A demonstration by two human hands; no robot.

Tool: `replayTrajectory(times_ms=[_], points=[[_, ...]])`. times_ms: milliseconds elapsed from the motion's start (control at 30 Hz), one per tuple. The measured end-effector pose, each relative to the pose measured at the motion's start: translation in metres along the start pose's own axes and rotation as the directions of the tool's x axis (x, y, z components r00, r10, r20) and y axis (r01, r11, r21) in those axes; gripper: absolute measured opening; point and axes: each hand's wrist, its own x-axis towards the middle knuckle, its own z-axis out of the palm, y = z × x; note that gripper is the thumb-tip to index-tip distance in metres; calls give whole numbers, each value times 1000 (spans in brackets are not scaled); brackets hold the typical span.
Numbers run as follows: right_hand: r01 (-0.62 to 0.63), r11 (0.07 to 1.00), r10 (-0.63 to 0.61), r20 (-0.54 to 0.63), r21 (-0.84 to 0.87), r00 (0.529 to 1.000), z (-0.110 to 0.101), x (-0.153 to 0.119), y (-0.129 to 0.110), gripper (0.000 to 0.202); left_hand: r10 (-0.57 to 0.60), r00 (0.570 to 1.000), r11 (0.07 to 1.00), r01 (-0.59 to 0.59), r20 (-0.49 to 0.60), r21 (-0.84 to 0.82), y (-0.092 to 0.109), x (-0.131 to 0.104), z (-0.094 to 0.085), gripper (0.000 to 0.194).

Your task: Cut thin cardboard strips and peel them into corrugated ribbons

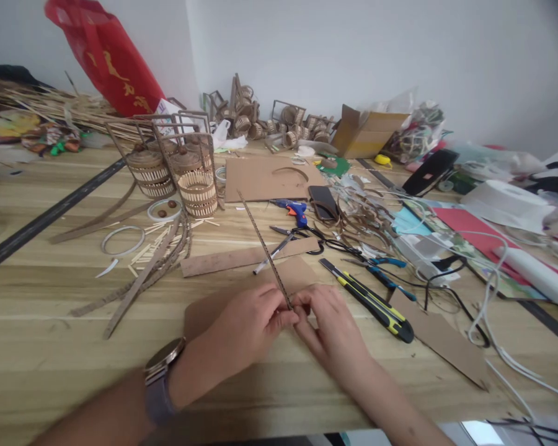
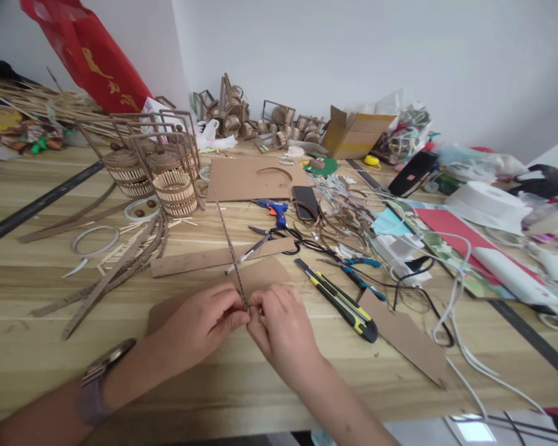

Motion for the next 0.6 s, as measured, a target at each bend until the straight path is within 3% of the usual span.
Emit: replayTrajectory(times_ms=[233, 400, 600], points=[[156, 985, -160, 52, 76, 986, 2, 20, 13, 13, 37, 996, 994, -29, -80, 101, -11, -2, 0, 19], [136, 985, -142, 52, 109, 989, 15, 21, 11, 14, 70, 981, 961, -18, -179, 277, -13, -7, 7, 17], [76, 981, -94, 98, 178, 991, 13, 19, 10, 15, 173, 972, 939, -113, -161, 326, -11, -9, 10, 21]])
